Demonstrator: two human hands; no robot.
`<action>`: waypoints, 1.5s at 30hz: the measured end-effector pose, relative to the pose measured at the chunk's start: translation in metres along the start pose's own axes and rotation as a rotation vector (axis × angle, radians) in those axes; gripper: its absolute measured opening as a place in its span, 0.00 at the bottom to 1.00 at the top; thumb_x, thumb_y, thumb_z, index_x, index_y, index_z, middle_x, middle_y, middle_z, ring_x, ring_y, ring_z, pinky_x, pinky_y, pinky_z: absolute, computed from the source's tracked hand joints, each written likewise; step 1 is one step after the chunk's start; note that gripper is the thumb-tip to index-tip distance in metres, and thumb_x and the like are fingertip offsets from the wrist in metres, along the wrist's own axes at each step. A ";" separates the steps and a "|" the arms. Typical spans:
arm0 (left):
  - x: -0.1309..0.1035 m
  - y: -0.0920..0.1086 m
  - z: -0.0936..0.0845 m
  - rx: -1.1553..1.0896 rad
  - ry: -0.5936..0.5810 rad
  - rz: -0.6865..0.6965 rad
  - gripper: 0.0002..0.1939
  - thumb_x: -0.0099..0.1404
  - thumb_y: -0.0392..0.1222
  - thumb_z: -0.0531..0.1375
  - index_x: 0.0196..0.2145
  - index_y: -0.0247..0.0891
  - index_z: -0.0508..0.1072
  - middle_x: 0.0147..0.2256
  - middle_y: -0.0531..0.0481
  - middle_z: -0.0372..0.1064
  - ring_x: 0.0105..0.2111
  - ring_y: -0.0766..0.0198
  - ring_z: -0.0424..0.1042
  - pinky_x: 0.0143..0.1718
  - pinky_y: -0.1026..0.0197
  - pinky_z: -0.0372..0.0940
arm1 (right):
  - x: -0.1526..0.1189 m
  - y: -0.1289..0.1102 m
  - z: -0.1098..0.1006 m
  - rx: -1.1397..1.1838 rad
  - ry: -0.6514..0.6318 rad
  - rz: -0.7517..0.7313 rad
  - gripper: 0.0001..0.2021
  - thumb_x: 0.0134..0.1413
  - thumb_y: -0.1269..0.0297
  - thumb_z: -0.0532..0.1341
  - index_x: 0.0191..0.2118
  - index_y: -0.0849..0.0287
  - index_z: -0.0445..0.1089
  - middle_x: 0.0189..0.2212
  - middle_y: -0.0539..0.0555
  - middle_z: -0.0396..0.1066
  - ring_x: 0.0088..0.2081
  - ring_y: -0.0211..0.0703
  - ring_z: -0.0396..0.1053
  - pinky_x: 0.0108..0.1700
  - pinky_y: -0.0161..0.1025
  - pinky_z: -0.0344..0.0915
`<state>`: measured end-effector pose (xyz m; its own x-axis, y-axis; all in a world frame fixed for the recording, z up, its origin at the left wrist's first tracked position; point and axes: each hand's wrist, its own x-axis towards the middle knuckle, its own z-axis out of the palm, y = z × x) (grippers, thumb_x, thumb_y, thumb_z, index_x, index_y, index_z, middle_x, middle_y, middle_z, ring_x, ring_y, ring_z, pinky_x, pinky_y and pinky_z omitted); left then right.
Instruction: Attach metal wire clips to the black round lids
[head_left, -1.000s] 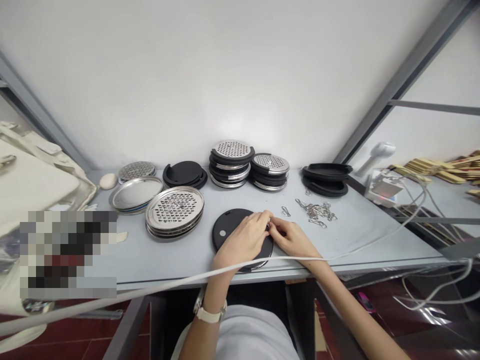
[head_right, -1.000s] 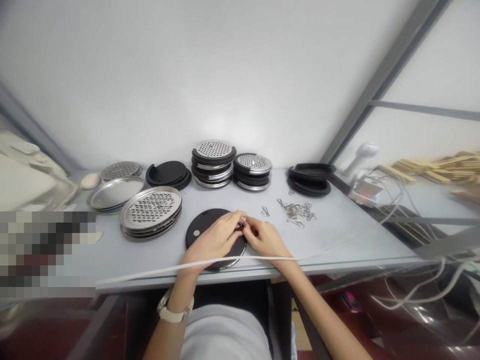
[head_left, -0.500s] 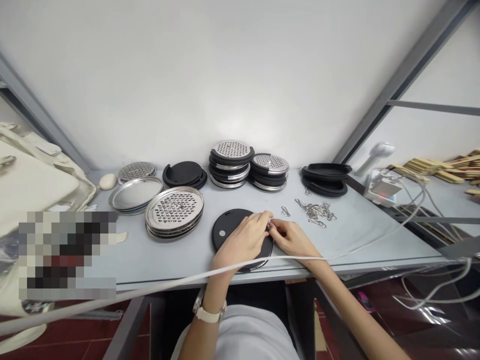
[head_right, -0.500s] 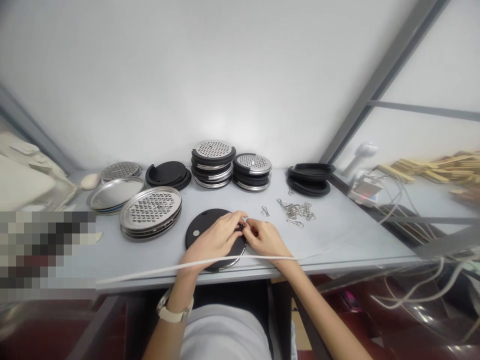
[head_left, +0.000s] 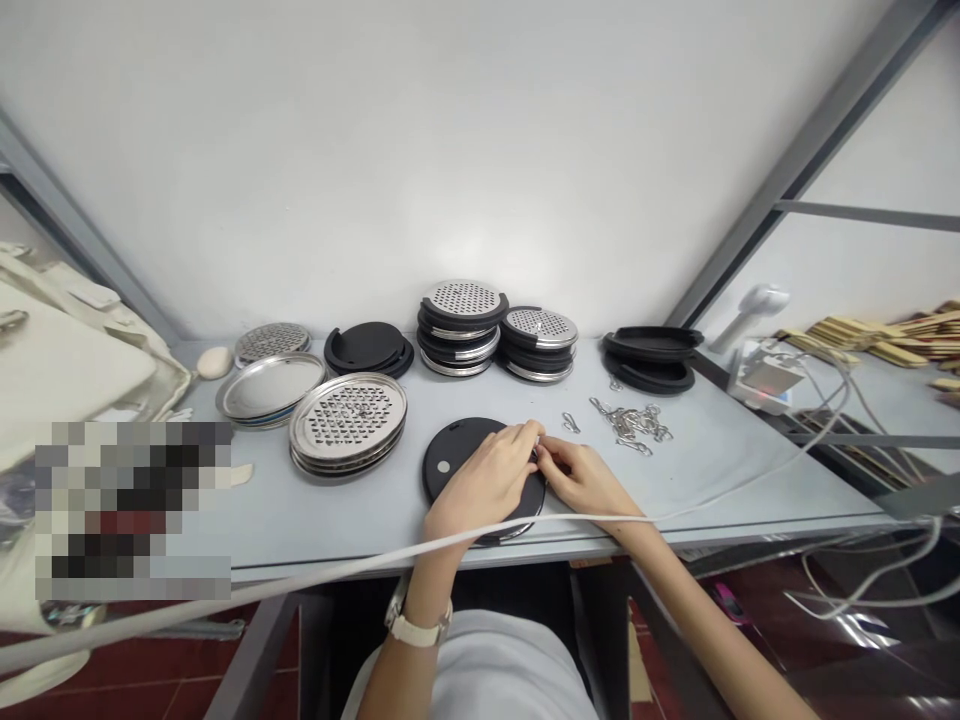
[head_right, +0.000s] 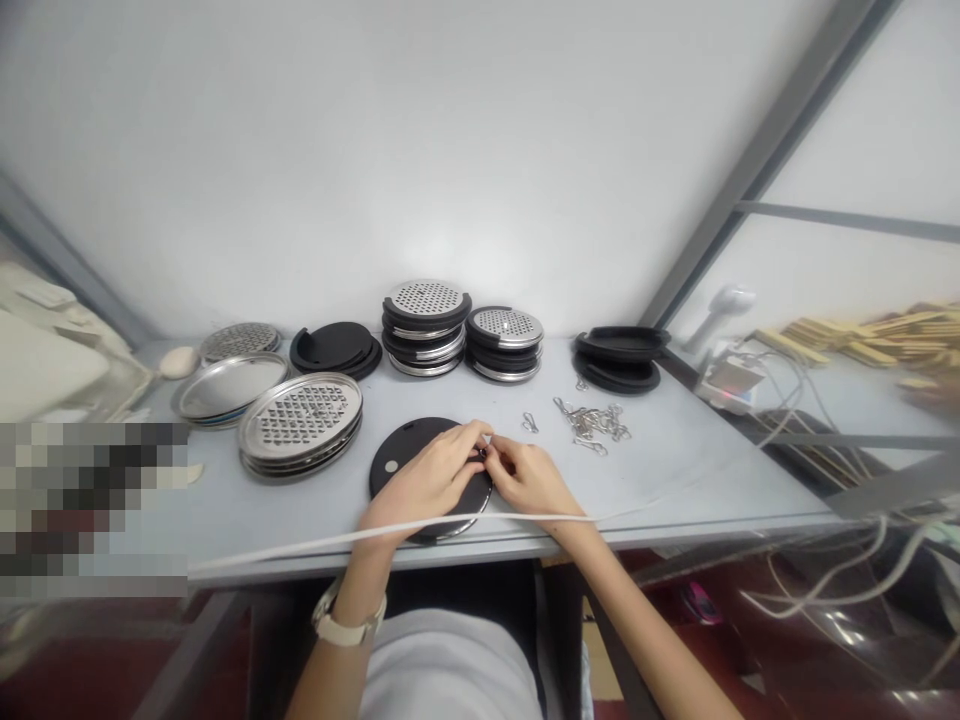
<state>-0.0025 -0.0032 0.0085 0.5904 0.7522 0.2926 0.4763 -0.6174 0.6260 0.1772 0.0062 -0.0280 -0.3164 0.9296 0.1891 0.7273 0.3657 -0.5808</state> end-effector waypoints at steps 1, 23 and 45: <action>0.000 0.000 0.000 0.000 0.001 0.002 0.13 0.66 0.28 0.48 0.46 0.40 0.60 0.43 0.46 0.67 0.46 0.57 0.67 0.47 0.54 0.62 | 0.000 0.000 0.000 0.004 -0.001 -0.002 0.13 0.61 0.63 0.48 0.28 0.58 0.63 0.21 0.50 0.67 0.23 0.39 0.63 0.29 0.34 0.55; 0.000 -0.001 0.002 0.056 0.028 0.012 0.10 0.67 0.28 0.49 0.43 0.39 0.60 0.42 0.47 0.66 0.45 0.58 0.66 0.47 0.56 0.62 | 0.000 -0.004 -0.002 0.039 -0.003 0.004 0.14 0.62 0.61 0.47 0.33 0.59 0.66 0.25 0.53 0.72 0.27 0.43 0.67 0.32 0.36 0.60; -0.001 0.020 0.007 0.161 0.099 -0.141 0.11 0.65 0.25 0.45 0.37 0.40 0.58 0.38 0.48 0.66 0.40 0.59 0.66 0.40 0.59 0.61 | 0.001 -0.003 0.000 0.002 -0.006 0.008 0.14 0.63 0.59 0.47 0.30 0.57 0.63 0.25 0.51 0.71 0.27 0.42 0.68 0.32 0.36 0.60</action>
<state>0.0108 -0.0173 0.0157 0.4481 0.8474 0.2847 0.6520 -0.5277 0.5444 0.1751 0.0061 -0.0258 -0.3143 0.9322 0.1794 0.7288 0.3580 -0.5837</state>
